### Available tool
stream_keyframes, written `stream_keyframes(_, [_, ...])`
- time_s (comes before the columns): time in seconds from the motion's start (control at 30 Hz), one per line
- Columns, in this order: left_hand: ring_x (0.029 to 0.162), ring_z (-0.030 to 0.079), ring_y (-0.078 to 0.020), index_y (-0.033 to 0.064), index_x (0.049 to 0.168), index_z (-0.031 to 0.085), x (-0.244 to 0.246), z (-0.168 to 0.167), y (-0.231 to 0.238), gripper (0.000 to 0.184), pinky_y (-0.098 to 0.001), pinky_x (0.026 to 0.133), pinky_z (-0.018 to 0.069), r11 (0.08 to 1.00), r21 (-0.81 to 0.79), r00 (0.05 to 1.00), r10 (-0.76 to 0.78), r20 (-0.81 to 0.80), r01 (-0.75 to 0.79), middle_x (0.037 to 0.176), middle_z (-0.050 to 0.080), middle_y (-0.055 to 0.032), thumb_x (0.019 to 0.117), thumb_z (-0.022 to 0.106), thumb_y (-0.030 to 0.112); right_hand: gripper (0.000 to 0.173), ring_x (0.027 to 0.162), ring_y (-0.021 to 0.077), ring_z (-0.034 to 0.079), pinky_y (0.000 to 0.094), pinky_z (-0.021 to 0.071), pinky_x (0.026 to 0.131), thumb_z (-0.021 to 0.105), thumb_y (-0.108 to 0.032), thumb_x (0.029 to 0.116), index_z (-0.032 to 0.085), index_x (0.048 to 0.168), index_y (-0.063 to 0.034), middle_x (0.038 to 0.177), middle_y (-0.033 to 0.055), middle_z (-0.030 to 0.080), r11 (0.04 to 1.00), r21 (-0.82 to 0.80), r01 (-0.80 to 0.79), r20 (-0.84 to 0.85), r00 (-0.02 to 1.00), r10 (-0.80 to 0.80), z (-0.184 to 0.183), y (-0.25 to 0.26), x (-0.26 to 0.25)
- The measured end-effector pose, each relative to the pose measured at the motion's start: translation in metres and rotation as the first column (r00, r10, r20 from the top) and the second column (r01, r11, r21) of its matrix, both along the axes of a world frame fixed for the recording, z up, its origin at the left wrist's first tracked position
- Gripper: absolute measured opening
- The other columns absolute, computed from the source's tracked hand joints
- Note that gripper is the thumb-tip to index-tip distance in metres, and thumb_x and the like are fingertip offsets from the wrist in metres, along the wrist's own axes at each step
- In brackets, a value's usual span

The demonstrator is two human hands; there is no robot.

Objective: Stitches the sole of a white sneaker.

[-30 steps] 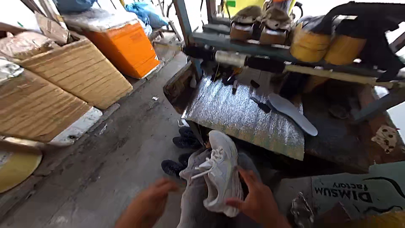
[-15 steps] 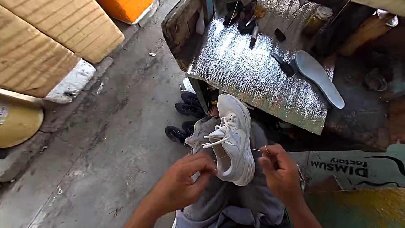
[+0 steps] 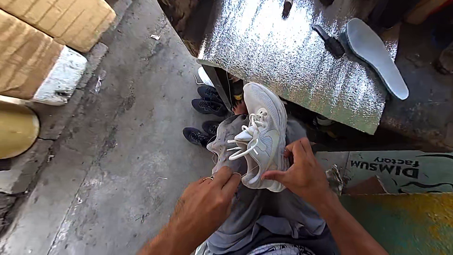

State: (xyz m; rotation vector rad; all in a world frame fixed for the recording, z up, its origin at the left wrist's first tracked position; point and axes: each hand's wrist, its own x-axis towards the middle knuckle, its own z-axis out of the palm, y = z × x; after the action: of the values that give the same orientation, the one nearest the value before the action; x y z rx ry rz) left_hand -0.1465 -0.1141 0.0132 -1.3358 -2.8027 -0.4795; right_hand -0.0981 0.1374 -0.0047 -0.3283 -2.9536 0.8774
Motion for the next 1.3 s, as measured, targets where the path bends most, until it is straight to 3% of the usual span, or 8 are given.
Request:
stream_keyframes(0.2, [0.057, 0.060, -0.0227, 0.0087, 0.095, 0.069, 0.015, 0.006, -0.022, 0.022, -0.0347, 0.042, 0.0427, 1.000, 0.019, 0.999, -0.020, 0.049, 0.020, 0.084, 0.063, -0.0091, 0.0958, 0.047, 0.010, 0.085, 0.067, 0.0197, 0.057, 0.0381, 0.0482, 0.051, 0.074, -0.082, 0.0633, 0.064, 0.099, -0.0051, 0.096, 0.0089, 0.054, 0.999, -0.029, -0.034, 0.036, 0.999, 0.035, 0.001, 0.000, 0.000])
stream_keyframes(0.3, [0.077, 0.066, -0.0138, 0.0103, 0.108, 0.072, 0.003, 0.004, -0.009, 0.027, -0.0286, 0.062, 0.0556, 0.975, 0.217, 0.953, -0.017, 0.302, -0.052, 0.099, 0.068, -0.0065, 0.1044, 0.048, 0.020, 0.078, 0.073, 0.0111, 0.057, 0.0309, 0.0512, 0.058, 0.077, -0.072, 0.0720, 0.065, 0.113, -0.0070, 0.106, 0.0064, 0.058, 0.966, -0.247, -0.073, -0.069, 0.996, 0.057, -0.002, 0.018, 0.004])
stream_keyframes(0.43, [0.066, 0.059, 0.0020, 0.0112, 0.143, 0.057, -0.027, 0.011, 0.022, 0.040, -0.0161, 0.057, 0.0524, 0.928, 0.328, 0.521, -0.195, 0.831, -0.175, 0.118, 0.069, 0.0026, 0.1074, 0.052, 0.028, 0.022, 0.094, 0.0056, 0.062, 0.0249, 0.0559, 0.075, 0.058, -0.017, 0.0937, 0.059, 0.116, -0.0125, 0.135, 0.0035, 0.054, 0.769, -0.634, -0.081, -0.264, 0.957, -0.117, -0.027, 0.035, 0.021])
stream_keyframes(0.5, [0.058, 0.056, 0.0004, 0.0129, 0.132, 0.063, -0.041, 0.007, 0.036, 0.032, -0.0172, 0.049, 0.0485, 0.942, 0.302, 0.244, -0.261, 0.934, -0.149, 0.105, 0.072, 0.0054, 0.1049, 0.057, 0.027, 0.023, 0.087, 0.0104, 0.068, 0.0281, 0.0609, 0.071, 0.048, -0.008, 0.1014, 0.057, 0.122, -0.0126, 0.126, 0.0027, 0.063, 0.693, -0.719, -0.054, -0.291, 0.929, -0.229, -0.031, 0.040, 0.027])
stream_keyframes(0.6, [0.077, 0.065, 0.0004, 0.0090, 0.119, 0.069, -0.052, -0.005, 0.050, 0.021, -0.0167, 0.068, 0.0551, 0.927, 0.349, 0.060, -0.344, 0.937, -0.137, 0.100, 0.073, 0.0051, 0.1009, 0.065, 0.019, 0.042, 0.063, 0.0082, 0.065, 0.0244, 0.0579, 0.052, 0.046, -0.021, 0.1100, 0.040, 0.151, -0.0152, 0.108, 0.0001, 0.071, 0.718, -0.695, 0.033, -0.207, 0.947, -0.244, -0.020, 0.051, 0.036])
stream_keyframes(0.67, [0.090, 0.069, -0.0048, 0.0063, 0.119, 0.069, -0.055, -0.010, 0.052, 0.021, -0.0226, 0.082, 0.0592, 0.906, 0.383, 0.007, -0.388, 0.922, -0.183, 0.104, 0.074, 0.0013, 0.0995, 0.066, 0.014, 0.036, 0.061, 0.0033, 0.059, 0.0205, 0.0526, 0.052, 0.048, -0.023, 0.1094, 0.052, 0.143, -0.0094, 0.097, -0.0008, 0.070, 0.778, -0.628, 0.015, -0.170, 0.973, -0.156, -0.013, 0.051, 0.044])
stream_keyframes(0.77, [0.086, 0.070, -0.0049, 0.0078, 0.116, 0.070, -0.054, -0.013, 0.053, 0.019, -0.0219, 0.078, 0.0593, 0.897, 0.373, -0.030, -0.390, 0.920, -0.239, 0.100, 0.075, 0.0016, 0.0972, 0.069, 0.012, 0.028, 0.076, -0.0020, 0.061, 0.0151, 0.0530, 0.069, 0.056, -0.021, 0.1061, 0.075, 0.120, -0.0072, 0.095, 0.0006, 0.072, 0.847, -0.521, -0.106, -0.177, 0.984, 0.014, -0.015, 0.050, 0.048])
stream_keyframes(1.3, [0.087, 0.074, -0.0104, 0.0080, 0.115, 0.070, -0.054, -0.019, 0.058, 0.027, -0.0270, 0.081, 0.0627, 0.870, 0.343, -0.135, -0.411, 0.902, -0.355, 0.101, 0.077, -0.0025, 0.0895, 0.075, 0.001, 0.025, 0.083, -0.0041, 0.064, 0.0128, 0.0535, 0.075, 0.056, -0.018, 0.1048, 0.076, 0.118, -0.0095, 0.099, -0.0021, 0.074, 0.740, -0.657, -0.145, -0.090, 0.989, 0.113, -0.025, 0.062, 0.041])
